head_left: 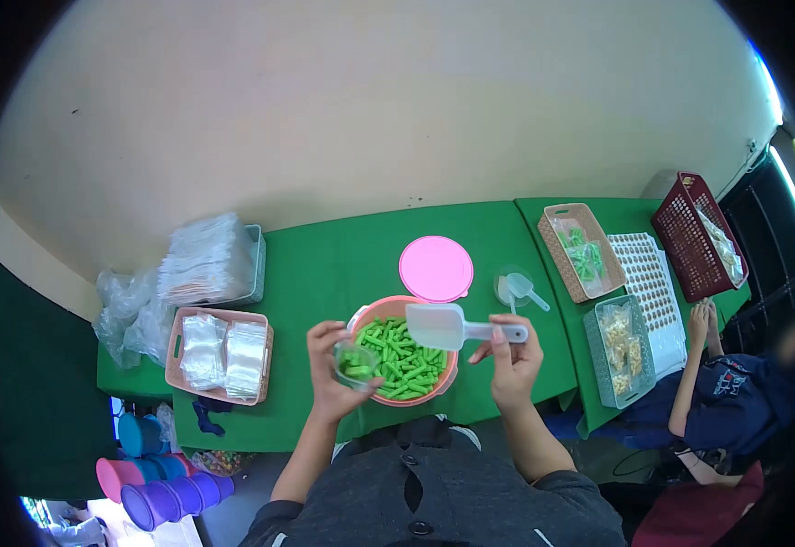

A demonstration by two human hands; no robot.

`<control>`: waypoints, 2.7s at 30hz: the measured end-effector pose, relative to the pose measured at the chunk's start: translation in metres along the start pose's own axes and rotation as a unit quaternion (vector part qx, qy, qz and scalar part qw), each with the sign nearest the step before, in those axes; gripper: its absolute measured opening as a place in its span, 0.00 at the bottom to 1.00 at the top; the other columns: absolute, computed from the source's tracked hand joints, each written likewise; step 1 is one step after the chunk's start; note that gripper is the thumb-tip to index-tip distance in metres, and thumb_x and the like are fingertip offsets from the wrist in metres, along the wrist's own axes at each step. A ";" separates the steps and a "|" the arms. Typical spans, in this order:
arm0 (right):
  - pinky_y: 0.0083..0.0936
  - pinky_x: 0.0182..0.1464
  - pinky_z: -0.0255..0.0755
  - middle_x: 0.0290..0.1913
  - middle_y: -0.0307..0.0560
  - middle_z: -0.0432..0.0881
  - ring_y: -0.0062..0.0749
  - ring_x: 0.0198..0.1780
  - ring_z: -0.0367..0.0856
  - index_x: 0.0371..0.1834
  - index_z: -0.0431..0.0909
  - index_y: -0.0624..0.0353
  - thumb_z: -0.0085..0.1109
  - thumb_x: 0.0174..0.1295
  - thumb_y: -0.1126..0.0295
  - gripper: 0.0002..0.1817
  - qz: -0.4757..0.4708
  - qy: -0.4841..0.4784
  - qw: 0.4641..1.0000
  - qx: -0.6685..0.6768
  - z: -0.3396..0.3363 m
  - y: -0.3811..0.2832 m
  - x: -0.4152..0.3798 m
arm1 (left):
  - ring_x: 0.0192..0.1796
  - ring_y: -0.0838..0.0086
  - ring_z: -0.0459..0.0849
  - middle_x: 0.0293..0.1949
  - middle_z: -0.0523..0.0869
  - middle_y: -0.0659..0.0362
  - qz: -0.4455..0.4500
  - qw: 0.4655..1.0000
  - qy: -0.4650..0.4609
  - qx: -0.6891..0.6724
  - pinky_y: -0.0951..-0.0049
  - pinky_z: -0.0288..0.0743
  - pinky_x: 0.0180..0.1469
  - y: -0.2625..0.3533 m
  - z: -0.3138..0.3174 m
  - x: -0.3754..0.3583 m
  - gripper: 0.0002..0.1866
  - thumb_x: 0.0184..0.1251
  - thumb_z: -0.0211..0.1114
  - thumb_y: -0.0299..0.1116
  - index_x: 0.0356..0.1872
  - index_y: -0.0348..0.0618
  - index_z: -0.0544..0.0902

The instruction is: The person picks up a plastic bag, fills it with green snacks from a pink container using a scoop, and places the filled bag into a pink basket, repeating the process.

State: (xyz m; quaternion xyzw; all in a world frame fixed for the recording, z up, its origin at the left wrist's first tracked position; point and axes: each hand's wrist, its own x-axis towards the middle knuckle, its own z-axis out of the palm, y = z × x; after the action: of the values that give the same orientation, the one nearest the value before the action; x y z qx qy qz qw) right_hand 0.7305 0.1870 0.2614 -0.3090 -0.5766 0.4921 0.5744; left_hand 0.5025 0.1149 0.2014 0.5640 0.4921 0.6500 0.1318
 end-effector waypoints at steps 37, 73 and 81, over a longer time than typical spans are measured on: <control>0.21 0.45 0.70 0.37 0.42 0.80 0.21 0.41 0.77 0.37 0.84 0.66 0.63 0.64 0.73 0.06 0.137 -0.107 0.983 0.057 0.056 0.034 -0.039 | 0.40 0.79 0.80 0.37 0.84 0.59 -0.229 0.958 -0.002 -0.173 0.77 0.72 0.44 0.030 0.022 -0.021 0.05 0.68 0.66 0.29 0.36 0.37 0.82; 0.33 0.54 0.78 0.56 0.54 0.79 0.37 0.59 0.78 0.59 0.74 0.67 0.52 0.72 0.58 0.23 0.192 0.098 0.958 -0.187 -0.152 0.215 0.116 | 0.60 0.49 0.74 0.56 0.79 0.45 -0.350 0.747 0.059 0.562 0.56 0.67 0.62 -0.213 -0.224 -0.122 0.43 0.39 0.81 0.34 0.62 0.38 0.71; 0.24 0.48 0.74 0.53 0.48 0.82 0.28 0.53 0.79 0.54 0.78 0.66 0.52 0.73 0.65 0.16 0.107 -0.078 0.969 -0.209 -0.052 0.169 0.085 | 0.45 0.57 0.84 0.35 0.87 0.53 -0.359 0.697 0.245 0.571 0.59 0.69 0.55 -0.154 -0.217 -0.088 0.13 0.48 0.76 0.36 0.34 0.43 0.87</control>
State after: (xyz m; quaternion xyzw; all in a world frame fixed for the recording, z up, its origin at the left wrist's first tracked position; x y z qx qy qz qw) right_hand 0.7328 0.3313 0.1290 -0.4429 -0.6729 0.4420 0.3945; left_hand 0.2849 0.0183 0.0534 0.1329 0.9484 0.2629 -0.1173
